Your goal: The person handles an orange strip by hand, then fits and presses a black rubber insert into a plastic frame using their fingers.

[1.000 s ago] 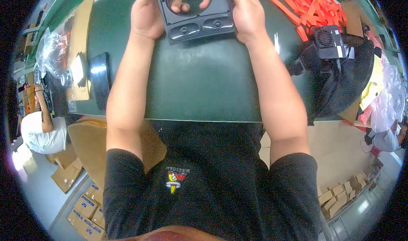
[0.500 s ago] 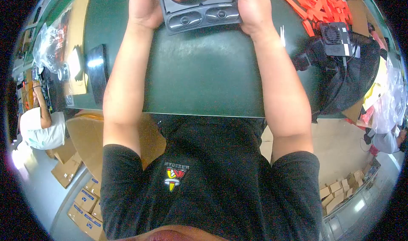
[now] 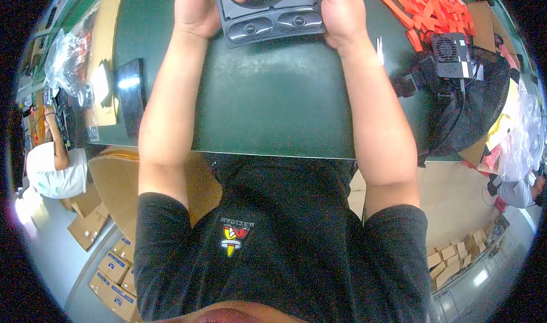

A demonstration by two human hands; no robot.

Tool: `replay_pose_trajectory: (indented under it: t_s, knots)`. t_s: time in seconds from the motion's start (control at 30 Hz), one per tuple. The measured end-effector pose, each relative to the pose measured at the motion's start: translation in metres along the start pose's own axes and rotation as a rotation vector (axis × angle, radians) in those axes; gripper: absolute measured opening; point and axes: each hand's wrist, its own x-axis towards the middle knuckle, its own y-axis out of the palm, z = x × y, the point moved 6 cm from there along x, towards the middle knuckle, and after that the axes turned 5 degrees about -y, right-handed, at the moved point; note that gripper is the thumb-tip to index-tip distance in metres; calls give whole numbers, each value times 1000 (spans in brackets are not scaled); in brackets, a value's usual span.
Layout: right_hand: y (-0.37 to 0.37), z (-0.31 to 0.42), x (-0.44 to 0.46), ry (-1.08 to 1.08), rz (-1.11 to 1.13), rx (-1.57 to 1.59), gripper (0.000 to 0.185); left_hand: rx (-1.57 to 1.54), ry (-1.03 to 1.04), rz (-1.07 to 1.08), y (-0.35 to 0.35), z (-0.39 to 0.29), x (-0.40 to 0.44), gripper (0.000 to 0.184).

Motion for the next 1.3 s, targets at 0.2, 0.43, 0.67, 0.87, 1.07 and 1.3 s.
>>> replay_pose_trajectory:
  t_s: [0.2, 0.43, 0.67, 0.87, 1.07, 1.3]
  knots:
    - [2, 0, 0, -17, 16, 23, 32, -12, 7, 11, 1, 0, -1, 51]
    - [20, -4, 11, -288, 597, 652, 37, -61, -14, 35, 1, 1, 0, 52]
    - [-1, -9, 8, -43, 32, 134, 37, 6, -4, 13, 0, 1, 0, 52]
    - [0, -1, 2, -35, 55, 83, 36, 32, 12, -4, 1, 1, 1, 52]
    - [-7, -3, 6, -148, -19, 96, 34, 308, 100, 4, 22, 4, -4, 37]
    - [-9, 2, 5, -196, -111, 175, 37, 584, -13, -1, 28, 8, -10, 38]
